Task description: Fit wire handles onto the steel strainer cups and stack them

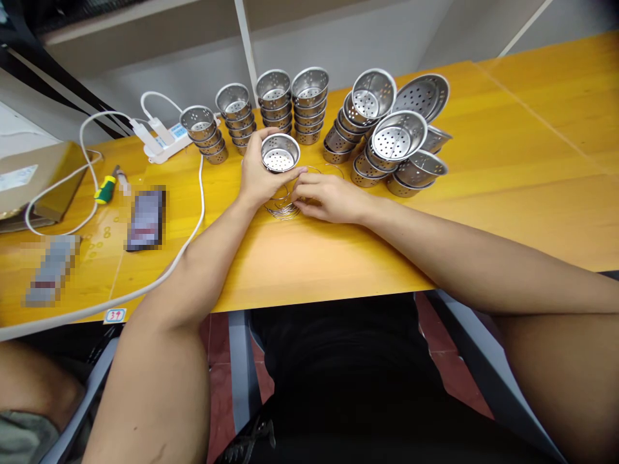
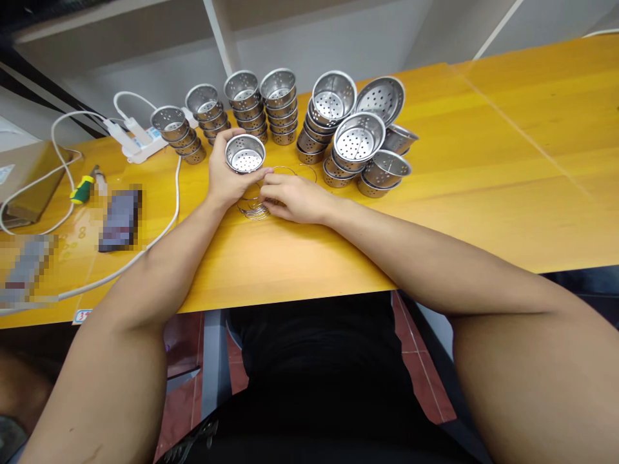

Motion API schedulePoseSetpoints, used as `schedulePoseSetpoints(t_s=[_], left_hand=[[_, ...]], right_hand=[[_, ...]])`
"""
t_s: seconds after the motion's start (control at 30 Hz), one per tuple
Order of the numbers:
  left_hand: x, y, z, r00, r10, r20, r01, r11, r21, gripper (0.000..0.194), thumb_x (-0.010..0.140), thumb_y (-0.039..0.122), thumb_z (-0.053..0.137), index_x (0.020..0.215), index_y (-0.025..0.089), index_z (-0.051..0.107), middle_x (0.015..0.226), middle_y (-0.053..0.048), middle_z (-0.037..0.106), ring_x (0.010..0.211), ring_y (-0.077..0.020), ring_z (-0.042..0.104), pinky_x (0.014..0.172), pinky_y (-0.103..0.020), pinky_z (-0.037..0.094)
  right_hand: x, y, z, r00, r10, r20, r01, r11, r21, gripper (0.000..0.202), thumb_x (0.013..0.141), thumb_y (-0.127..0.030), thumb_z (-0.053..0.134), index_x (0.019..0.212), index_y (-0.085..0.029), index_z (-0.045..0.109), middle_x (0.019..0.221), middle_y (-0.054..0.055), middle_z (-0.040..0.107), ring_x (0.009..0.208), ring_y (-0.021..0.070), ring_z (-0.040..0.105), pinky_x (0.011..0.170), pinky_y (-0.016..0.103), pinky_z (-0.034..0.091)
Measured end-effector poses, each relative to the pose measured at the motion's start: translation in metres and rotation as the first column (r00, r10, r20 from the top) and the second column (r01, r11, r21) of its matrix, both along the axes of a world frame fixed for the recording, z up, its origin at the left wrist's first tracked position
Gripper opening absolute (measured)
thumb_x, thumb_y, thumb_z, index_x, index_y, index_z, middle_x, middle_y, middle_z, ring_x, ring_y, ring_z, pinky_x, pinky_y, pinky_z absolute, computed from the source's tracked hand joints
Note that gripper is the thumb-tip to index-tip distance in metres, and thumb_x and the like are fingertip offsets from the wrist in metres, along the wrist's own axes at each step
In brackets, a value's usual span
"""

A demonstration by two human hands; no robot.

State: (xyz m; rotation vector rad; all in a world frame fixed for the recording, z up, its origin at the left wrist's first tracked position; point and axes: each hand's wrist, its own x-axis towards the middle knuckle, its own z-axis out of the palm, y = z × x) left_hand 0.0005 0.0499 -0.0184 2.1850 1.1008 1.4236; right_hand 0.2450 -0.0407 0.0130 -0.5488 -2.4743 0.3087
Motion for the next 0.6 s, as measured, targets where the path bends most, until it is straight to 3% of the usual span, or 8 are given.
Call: schedulePoseSetpoints(t_s=[0.23, 0.37, 0.5, 0.6], left_hand=[[-0.0020, 0.0022, 0.0011, 1.000, 0.009, 0.004, -0.009, 0.999, -0.038, 0.118, 0.065, 0.097, 0.096, 0.153, 0.032, 0.052, 0.156, -0.012, 0.071, 0.156, -0.0395, 0.070, 0.142, -0.060, 0.051], [-0.0027, 0.0034, -0.0013, 1.000, 0.013, 0.004, -0.012, 0.999, -0.029, 0.114, 0.072, 0.088, 0.098, 0.159, 0.033, 0.047, 0.164, -0.013, 0.065, 0.159, -0.0389, 0.067, 0.144, -0.057, 0.049], [-0.0004, 0.0021, -0.0030, 1.000, 0.000, -0.005, 0.000, 1.000, -0.008, 0.102, 0.084, 0.079, 0.093, 0.163, 0.033, 0.046, 0.168, -0.013, 0.061, 0.161, -0.0368, 0.064, 0.146, -0.054, 0.047], [0.0000, -0.0016, 0.0000, 0.999, 0.008, -0.053, -0.008, 1.000, 0.000, 0.101, 0.077, 0.075, 0.101, 0.157, 0.033, 0.055, 0.161, -0.012, 0.064, 0.160, -0.0387, 0.063, 0.146, -0.057, 0.046]], right_hand=[[-0.0006, 0.0011, -0.0008, 0.995, -0.008, -0.101, 0.008, 1.000, -0.006, 0.013, 0.114, -0.026, 0.059, 0.110, -0.021, 0.070, 0.106, 0.010, 0.076, 0.094, 0.0232, 0.068, 0.085, 0.035, 0.053], [0.0011, -0.0018, 0.0028, 0.980, -0.041, -0.195, 0.045, 0.999, 0.017, 0.018, 0.116, -0.027, 0.057, 0.117, -0.020, 0.073, 0.102, 0.008, 0.073, 0.087, 0.0208, 0.067, 0.081, 0.034, 0.054], [0.0035, -0.0013, 0.0047, 0.950, -0.161, -0.267, 0.160, 0.987, -0.026, 0.024, 0.117, -0.037, 0.057, 0.117, -0.022, 0.075, 0.098, 0.007, 0.072, 0.084, 0.0212, 0.067, 0.081, 0.037, 0.056], [0.0049, 0.0031, 0.0020, 0.897, -0.280, -0.342, 0.254, 0.960, -0.121, 0.031, 0.116, -0.049, 0.059, 0.119, -0.023, 0.076, 0.095, 0.006, 0.072, 0.079, 0.0209, 0.064, 0.078, 0.038, 0.056]])
